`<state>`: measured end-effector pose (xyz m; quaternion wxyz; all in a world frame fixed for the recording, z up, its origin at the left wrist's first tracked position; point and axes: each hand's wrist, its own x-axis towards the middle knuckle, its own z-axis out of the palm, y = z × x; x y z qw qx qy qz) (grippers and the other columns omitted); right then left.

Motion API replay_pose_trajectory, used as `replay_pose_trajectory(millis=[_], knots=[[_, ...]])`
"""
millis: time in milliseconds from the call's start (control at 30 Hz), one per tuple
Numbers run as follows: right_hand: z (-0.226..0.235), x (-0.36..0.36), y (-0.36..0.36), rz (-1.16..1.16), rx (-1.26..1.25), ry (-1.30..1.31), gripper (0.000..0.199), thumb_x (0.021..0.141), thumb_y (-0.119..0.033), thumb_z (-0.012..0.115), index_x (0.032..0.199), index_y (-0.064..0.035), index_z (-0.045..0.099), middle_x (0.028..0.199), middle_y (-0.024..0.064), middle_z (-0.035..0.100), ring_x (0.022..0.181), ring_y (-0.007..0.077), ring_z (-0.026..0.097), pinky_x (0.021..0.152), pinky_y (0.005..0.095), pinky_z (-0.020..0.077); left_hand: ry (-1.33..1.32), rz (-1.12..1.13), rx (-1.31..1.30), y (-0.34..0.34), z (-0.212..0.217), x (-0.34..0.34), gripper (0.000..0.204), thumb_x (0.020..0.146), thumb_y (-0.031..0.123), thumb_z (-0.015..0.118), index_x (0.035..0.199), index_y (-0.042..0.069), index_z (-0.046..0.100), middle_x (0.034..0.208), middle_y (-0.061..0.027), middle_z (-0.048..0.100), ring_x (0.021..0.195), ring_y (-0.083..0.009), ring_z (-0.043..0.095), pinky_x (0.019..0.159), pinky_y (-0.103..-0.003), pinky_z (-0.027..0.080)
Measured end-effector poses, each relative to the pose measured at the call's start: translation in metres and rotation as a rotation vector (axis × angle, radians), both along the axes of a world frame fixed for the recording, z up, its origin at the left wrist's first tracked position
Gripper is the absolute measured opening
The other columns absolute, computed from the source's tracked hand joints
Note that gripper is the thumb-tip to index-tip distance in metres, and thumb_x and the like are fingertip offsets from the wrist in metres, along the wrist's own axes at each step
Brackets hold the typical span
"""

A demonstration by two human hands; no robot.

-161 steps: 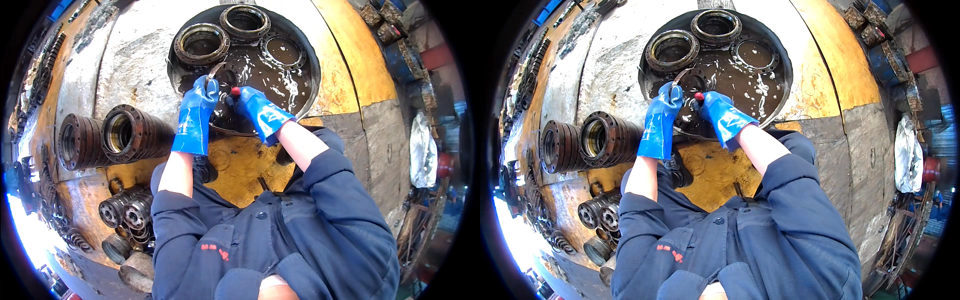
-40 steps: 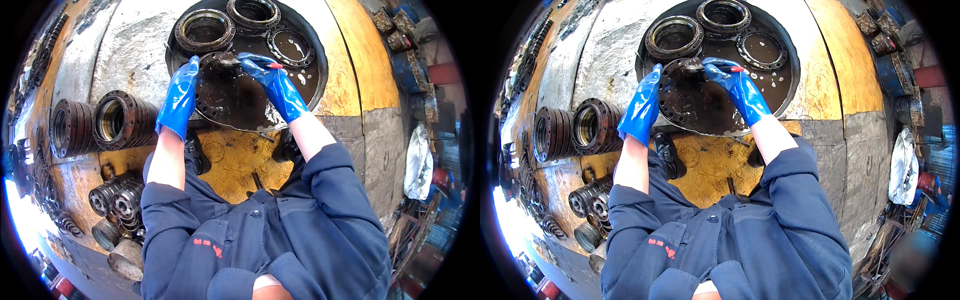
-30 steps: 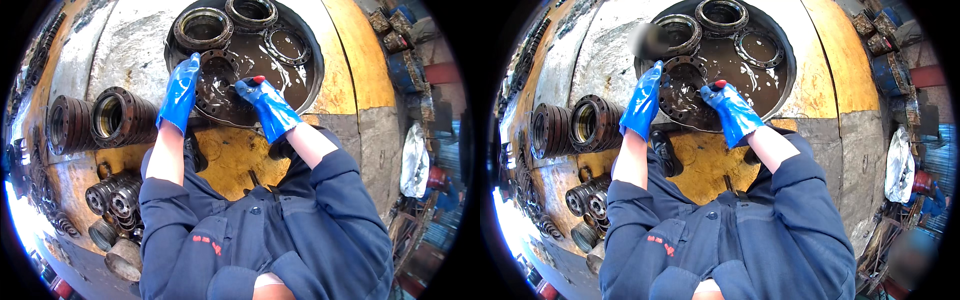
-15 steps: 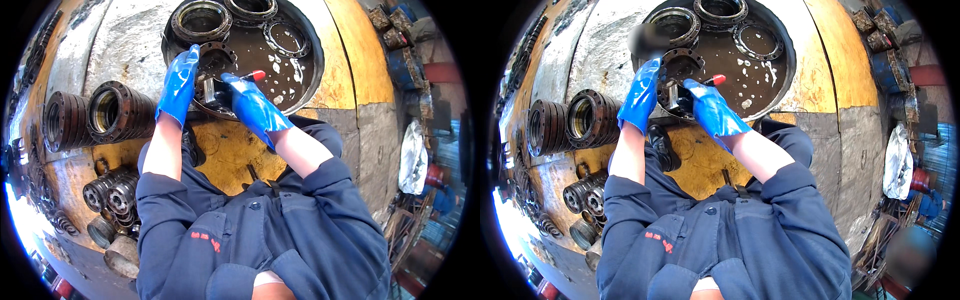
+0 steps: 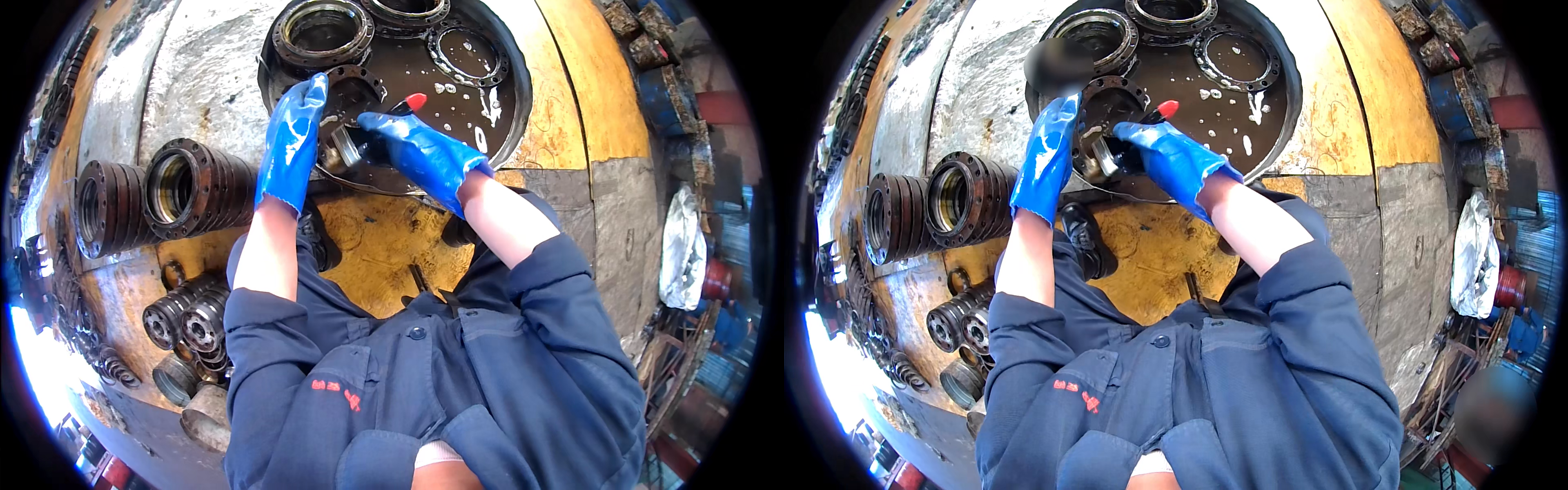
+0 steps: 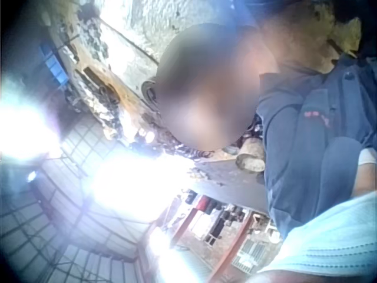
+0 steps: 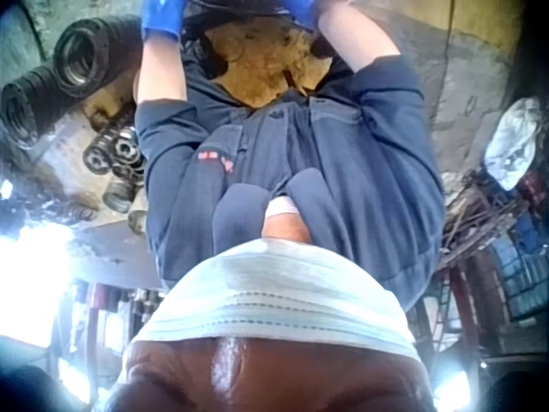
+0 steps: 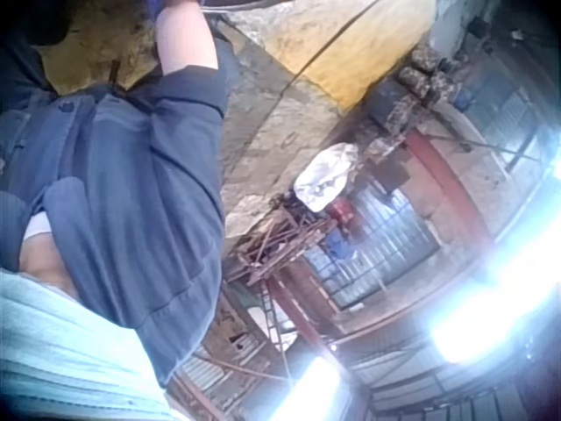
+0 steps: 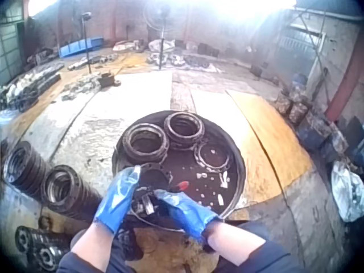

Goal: The person scrubs several circular metal parts with a red-handled wire brush while wearing blue gloves. They repeatedly dip the parts into a dark liquid in a large metal basin, scrub both sides, and place them into a stack on the floor.

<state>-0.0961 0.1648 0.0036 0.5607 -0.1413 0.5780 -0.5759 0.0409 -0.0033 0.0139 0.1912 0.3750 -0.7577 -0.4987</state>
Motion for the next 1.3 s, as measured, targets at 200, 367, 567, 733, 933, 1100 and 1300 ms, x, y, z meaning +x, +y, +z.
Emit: replay_pose_trajectory(millis=[200, 367, 567, 733, 933, 1100, 1300], knots=[[-0.006, -0.021, -0.002, 0.442, 0.285, 0.751, 0.041, 0.096, -0.046, 0.071, 0.112, -0.0079, 0.076, 0.102, 0.0152, 0.077, 0.089, 0.0269, 0.074, 0.079, 0.0436, 0.0558, -0.075, -0.028, -0.234, 0.009, -0.002, -0.011, 0.063, 0.1, 0.051, 0.065, 0.135, -0.001, 0.065, 0.125, -0.0223, 0.072, 0.121, -0.0372, 0.068, 0.106, -0.044, 0.05], [-0.024, -0.009, 0.005, 0.469, 0.242, 1.422, 0.022, 0.095, -0.031, 0.069, 0.105, -0.0124, 0.074, 0.105, 0.0146, 0.076, 0.105, 0.0377, 0.073, 0.087, 0.0474, 0.0581, -0.023, -0.011, -0.197, 0.02, -0.014, -0.009, 0.046, 0.097, 0.029, 0.072, 0.131, -0.002, 0.066, 0.117, -0.0243, 0.073, 0.109, -0.0358, 0.073, 0.094, -0.042, 0.056], [-0.016, -0.002, -0.003, 0.494, 0.293, 1.125, 0.029, 0.091, -0.035, 0.074, 0.112, -0.0144, 0.076, 0.108, 0.0132, 0.078, 0.105, 0.0379, 0.074, 0.086, 0.0468, 0.0586, -0.055, 0.04, -0.314, 0.008, -0.055, 0.0, 0.045, 0.099, 0.031, 0.064, 0.132, 0.0, 0.066, 0.119, -0.0263, 0.071, 0.111, -0.0448, 0.069, 0.097, -0.049, 0.054], [0.036, -0.035, 0.04, 0.301, 0.04, 0.329, 0.039, 0.094, -0.041, 0.07, 0.116, -0.0101, 0.078, 0.108, 0.0115, 0.079, 0.097, 0.0257, 0.074, 0.088, 0.0398, 0.0555, -0.226, -0.031, -0.366, -0.002, -0.043, -0.012, 0.048, 0.101, 0.032, 0.067, 0.136, -0.001, 0.063, 0.105, -0.0147, 0.073, 0.088, -0.0233, 0.069, 0.075, -0.036, 0.056], [0.036, -0.028, 0.067, 0.005, -0.257, -0.306, 0.036, 0.108, -0.032, 0.058, 0.133, -0.009, 0.071, 0.12, 0.0086, 0.077, 0.106, 0.0147, 0.071, 0.099, 0.0299, 0.0512, -0.506, -0.371, -0.387, -0.013, 0.041, -0.069, 0.062, 0.1, 0.045, 0.065, 0.136, -0.006, 0.063, 0.112, -0.0159, 0.074, 0.101, -0.0217, 0.068, 0.089, -0.036, 0.053], [0.029, -0.024, 0.069, 0.044, -0.272, -0.038, 0.036, 0.102, -0.035, 0.065, 0.121, -0.008, 0.077, 0.113, 0.0104, 0.078, 0.103, 0.0188, 0.071, 0.095, 0.0326, 0.0494, -0.871, -0.558, 0.024, -0.047, 0.045, -0.122, 0.042, 0.1, 0.036, 0.07, 0.119, -0.002, 0.069, 0.091, -0.0047, 0.068, 0.076, -0.0143, 0.058, 0.065, -0.031, 0.047], [-0.027, -0.012, 0.007, 0.292, 0.177, 0.807, 0.027, 0.088, -0.041, 0.071, 0.095, -0.0159, 0.08, 0.092, 0.0174, 0.077, 0.09, 0.0413, 0.074, 0.077, 0.0493, 0.0583, -0.487, -0.387, 0.185, -0.015, 0.045, -0.091, 0.045, 0.099, 0.033, 0.074, 0.125, -0.003, 0.067, 0.102, -0.009, 0.073, 0.086, -0.0171, 0.069, 0.078, -0.032, 0.056]])
